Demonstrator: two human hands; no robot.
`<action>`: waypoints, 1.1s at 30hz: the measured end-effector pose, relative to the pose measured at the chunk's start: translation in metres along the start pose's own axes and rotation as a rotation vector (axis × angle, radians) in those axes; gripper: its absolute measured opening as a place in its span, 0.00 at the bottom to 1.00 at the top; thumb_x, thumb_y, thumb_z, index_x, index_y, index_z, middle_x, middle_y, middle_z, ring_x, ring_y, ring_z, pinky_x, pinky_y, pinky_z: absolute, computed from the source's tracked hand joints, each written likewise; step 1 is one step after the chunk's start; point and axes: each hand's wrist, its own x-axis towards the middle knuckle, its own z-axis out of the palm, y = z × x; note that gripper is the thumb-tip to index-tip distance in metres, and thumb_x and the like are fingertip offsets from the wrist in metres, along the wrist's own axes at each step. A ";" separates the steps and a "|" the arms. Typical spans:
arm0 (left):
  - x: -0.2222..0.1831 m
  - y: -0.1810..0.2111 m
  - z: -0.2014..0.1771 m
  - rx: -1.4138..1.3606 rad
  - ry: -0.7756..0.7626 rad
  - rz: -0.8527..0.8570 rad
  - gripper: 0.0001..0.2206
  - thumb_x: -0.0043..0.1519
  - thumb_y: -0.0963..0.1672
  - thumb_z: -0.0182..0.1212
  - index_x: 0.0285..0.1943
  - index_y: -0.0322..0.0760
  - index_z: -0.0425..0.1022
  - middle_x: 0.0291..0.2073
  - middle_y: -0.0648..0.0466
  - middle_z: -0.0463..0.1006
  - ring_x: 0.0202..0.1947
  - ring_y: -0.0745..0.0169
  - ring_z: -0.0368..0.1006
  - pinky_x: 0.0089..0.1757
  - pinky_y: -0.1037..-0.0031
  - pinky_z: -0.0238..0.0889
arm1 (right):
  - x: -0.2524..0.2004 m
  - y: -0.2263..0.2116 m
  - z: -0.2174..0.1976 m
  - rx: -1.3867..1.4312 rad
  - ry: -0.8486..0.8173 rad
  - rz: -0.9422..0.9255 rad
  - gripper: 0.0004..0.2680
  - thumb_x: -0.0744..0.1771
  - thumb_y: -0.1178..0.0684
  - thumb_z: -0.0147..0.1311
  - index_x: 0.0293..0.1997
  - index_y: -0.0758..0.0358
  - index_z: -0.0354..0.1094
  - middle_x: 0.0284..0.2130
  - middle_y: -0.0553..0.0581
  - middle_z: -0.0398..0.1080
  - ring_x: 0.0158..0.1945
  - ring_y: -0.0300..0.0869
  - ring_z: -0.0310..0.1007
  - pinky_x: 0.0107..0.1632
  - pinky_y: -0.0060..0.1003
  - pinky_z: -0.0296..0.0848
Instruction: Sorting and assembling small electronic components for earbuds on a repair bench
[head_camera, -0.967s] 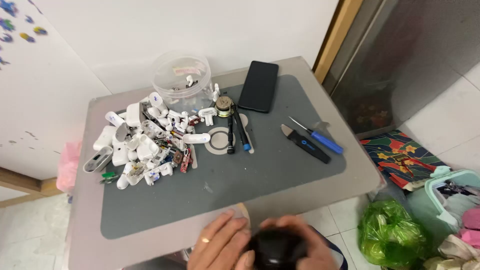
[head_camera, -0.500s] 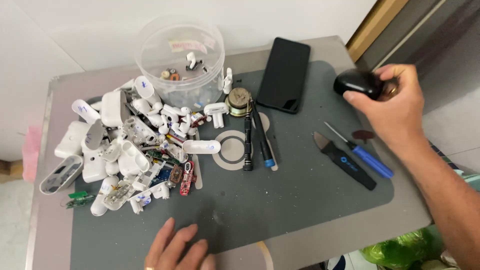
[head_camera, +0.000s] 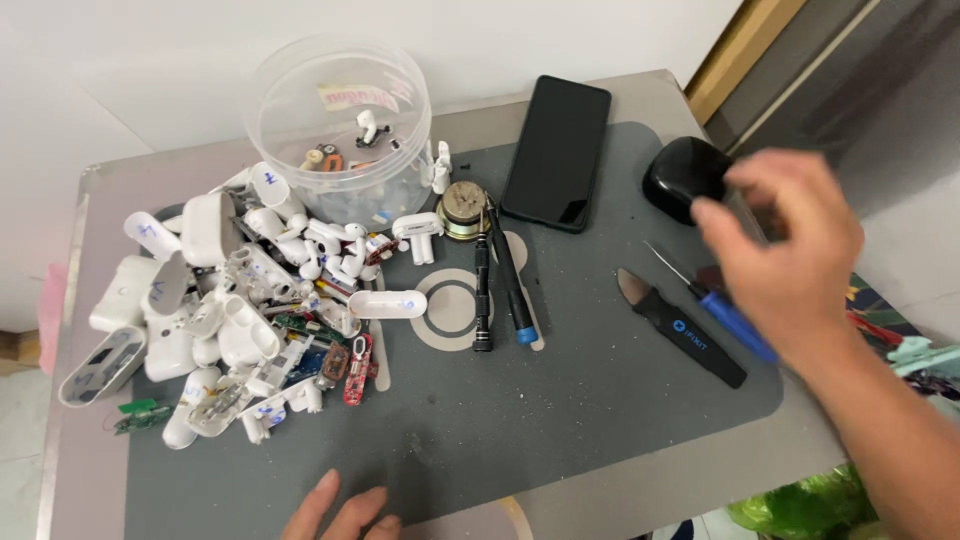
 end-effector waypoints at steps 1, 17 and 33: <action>0.000 -0.003 -0.002 -0.088 -0.003 -0.040 0.30 0.64 0.42 0.46 0.79 0.32 0.53 0.44 0.39 0.87 0.36 0.54 0.86 0.48 0.75 0.74 | -0.004 -0.012 -0.004 -0.060 -0.014 -0.134 0.06 0.70 0.67 0.68 0.47 0.75 0.74 0.44 0.68 0.74 0.48 0.57 0.73 0.53 0.47 0.70; 0.025 0.096 0.023 0.700 0.215 0.938 0.17 0.64 0.48 0.48 0.27 0.44 0.80 0.32 0.57 0.84 0.51 0.46 0.79 0.56 0.66 0.67 | -0.015 -0.063 0.047 -0.119 -0.471 -0.380 0.15 0.66 0.63 0.49 0.56 0.57 0.74 0.29 0.50 0.64 0.25 0.49 0.66 0.23 0.46 0.63; 0.023 0.097 0.024 0.671 0.250 0.917 0.13 0.63 0.47 0.52 0.30 0.43 0.81 0.34 0.56 0.84 0.53 0.44 0.78 0.55 0.64 0.68 | 0.004 -0.034 0.011 0.013 -0.199 0.001 0.14 0.67 0.67 0.46 0.51 0.65 0.79 0.36 0.53 0.75 0.32 0.43 0.72 0.35 0.39 0.67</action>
